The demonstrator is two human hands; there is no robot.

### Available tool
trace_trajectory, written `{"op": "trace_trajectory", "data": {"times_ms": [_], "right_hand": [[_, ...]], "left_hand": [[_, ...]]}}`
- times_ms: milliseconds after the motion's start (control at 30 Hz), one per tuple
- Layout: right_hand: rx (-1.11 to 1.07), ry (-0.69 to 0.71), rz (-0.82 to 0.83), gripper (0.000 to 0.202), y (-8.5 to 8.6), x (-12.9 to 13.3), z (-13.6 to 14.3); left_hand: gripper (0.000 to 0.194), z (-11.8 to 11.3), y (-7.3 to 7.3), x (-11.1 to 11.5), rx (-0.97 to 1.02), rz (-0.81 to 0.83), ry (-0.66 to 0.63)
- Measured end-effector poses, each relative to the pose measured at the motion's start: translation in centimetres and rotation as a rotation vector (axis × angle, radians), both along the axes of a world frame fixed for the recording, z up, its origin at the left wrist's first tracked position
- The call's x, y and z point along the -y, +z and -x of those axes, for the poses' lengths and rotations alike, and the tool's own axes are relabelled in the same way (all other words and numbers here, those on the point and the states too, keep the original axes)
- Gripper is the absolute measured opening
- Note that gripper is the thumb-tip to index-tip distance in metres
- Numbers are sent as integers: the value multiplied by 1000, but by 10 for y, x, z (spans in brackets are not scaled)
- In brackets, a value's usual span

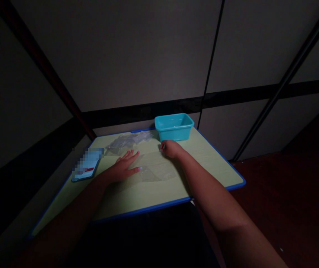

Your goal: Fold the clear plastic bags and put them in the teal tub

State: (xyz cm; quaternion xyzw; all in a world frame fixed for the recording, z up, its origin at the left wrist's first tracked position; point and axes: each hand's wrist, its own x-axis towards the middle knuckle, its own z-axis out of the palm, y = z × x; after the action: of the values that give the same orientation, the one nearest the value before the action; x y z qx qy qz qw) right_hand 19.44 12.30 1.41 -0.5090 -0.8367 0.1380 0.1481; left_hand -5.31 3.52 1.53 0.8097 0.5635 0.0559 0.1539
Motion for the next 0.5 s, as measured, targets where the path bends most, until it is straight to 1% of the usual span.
{"op": "trace_trajectory", "data": {"times_ms": [33, 133, 167, 200, 267, 333, 400, 500], "right_hand": [[3, 5, 3, 14, 0, 0, 0], [13, 1, 1, 16, 0, 0, 0], [17, -1, -2, 17, 0, 0, 0], [19, -2, -7, 17, 0, 0, 0], [24, -4, -13, 17, -1, 1, 1], [33, -8, -17, 17, 0, 2, 1], [44, -4, -19, 16, 1, 2, 2], [63, 4, -24, 17, 3, 3, 0]], "left_hand": [[69, -4, 3, 3, 64, -18, -52], [38, -16, 13, 13, 250, -2, -354], [34, -19, 16, 17, 272, 36, -444], [32, -22, 18, 21, 280, 69, -490], [30, -25, 22, 26, 237, 153, -535], [29, -26, 23, 30, 199, 193, -537], [27, -24, 23, 31, 171, 180, -529], [27, -21, 22, 32, 104, 113, -502]]}}
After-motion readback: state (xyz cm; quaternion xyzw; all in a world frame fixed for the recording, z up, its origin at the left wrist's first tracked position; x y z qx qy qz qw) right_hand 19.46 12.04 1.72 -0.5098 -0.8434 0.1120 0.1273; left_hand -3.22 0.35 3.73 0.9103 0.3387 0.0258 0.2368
